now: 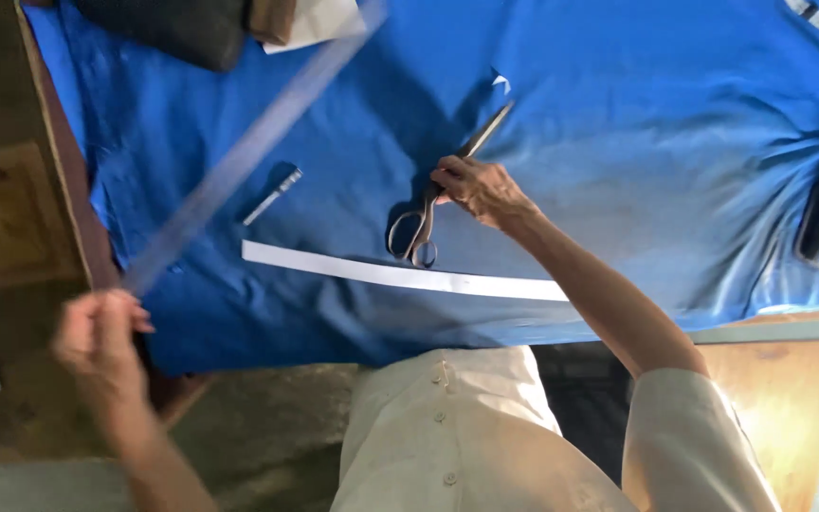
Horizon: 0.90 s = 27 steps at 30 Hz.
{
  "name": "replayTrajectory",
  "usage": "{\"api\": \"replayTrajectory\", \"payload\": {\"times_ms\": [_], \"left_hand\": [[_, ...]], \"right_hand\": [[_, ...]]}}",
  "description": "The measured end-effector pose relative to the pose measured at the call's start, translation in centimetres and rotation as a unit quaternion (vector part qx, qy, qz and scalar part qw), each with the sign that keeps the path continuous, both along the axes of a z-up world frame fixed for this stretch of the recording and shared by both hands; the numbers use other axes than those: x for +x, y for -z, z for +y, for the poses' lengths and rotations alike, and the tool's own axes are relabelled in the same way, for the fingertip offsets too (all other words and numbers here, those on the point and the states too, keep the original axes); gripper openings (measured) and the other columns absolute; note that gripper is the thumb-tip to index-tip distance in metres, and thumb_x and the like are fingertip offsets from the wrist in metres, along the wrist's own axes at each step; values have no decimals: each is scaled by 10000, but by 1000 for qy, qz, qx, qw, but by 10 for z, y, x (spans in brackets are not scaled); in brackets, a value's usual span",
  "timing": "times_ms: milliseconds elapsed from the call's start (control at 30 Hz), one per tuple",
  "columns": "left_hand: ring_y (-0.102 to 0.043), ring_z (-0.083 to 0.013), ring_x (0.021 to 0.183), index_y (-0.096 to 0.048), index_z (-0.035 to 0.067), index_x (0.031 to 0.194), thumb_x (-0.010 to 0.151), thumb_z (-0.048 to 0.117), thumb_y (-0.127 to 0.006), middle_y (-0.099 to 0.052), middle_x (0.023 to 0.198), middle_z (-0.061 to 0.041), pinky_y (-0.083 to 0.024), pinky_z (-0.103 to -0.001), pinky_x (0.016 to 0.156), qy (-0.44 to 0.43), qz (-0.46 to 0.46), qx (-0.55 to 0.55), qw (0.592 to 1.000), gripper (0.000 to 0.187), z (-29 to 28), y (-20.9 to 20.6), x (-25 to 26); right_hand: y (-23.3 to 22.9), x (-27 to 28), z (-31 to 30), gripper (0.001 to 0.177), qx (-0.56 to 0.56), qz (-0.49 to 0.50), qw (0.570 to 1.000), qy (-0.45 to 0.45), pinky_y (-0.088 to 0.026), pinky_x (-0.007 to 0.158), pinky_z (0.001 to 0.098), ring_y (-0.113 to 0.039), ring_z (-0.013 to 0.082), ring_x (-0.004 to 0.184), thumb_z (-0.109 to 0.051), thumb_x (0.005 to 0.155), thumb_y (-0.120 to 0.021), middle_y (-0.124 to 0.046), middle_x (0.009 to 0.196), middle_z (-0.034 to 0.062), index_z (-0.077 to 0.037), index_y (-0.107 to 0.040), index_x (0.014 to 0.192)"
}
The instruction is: The person measures and marks a long white fabric strip using a ruler and pen, then uses shears to cut the strip into smaller pieces. The person folds and trims the ends of the fabric pieces, creating multiple small rectangular segments on a blue work surface.
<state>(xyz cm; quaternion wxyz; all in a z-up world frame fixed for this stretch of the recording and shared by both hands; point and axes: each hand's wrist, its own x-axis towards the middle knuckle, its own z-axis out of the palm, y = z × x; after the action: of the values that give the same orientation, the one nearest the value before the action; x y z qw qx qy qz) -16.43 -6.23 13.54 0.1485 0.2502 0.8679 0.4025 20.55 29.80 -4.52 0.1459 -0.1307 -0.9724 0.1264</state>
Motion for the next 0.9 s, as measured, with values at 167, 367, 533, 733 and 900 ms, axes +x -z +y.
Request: {"api": "replayTrajectory", "payload": {"times_ms": [167, 367, 533, 733, 900], "left_hand": [[-633, -142, 690, -597, 171, 929, 1068, 319, -600, -651, 808, -32, -547, -278, 665, 11, -247, 164, 955, 203, -7, 90, 14], [-616, -174, 598, -664, 124, 936, 1003, 147, -641, -629, 686, -62, -550, -310, 586, 66, -507, 214, 832, 74, 46, 144, 87], [-632, -182, 574, -693, 43, 978, 1034, 92, -609, -660, 791, -106, -525, -323, 603, 222, -467, 205, 831, 112, 86, 150, 119], [-717, -410, 1093, -720, 236, 1308, 856, -23, -791, -680, 1255, -157, -595, -526, 938, 492, -6, 401, 773, 525, 135, 143, 127], [-731, -273, 827, -639, 151, 1270, 838, 240, -712, -645, 991, -87, -606, -423, 616, 318, -170, -57, 931, 447, 136, 176, 27]], "right_hand": [[35, -36, 9, 380, 69, 8, 984, 162, -617, 671, 323, -733, 202, 934, -498, 938, -748, -667, 1197, 8, -215, -705, 1188], [-89, -69, -53, 405, -285, 33, 928, 239, -544, 652, 439, -664, 343, 732, -129, 895, -686, -654, 917, 216, -52, -569, 1275], [-118, -42, -164, 1069, -767, 29, 582, 267, -660, 778, 480, -748, 385, 913, -470, 759, -838, -503, 1459, 295, -29, -298, 1569], [-101, -5, -242, 295, -535, 347, 456, 621, -648, 792, 459, -736, 294, 788, -129, 999, -715, -659, 844, 207, 116, -629, 1139], [-72, 60, -270, 705, -508, 377, 341, 696, -643, 693, 541, -729, 419, 784, -46, 827, -856, -638, 957, 304, 49, -477, 1414]]}}
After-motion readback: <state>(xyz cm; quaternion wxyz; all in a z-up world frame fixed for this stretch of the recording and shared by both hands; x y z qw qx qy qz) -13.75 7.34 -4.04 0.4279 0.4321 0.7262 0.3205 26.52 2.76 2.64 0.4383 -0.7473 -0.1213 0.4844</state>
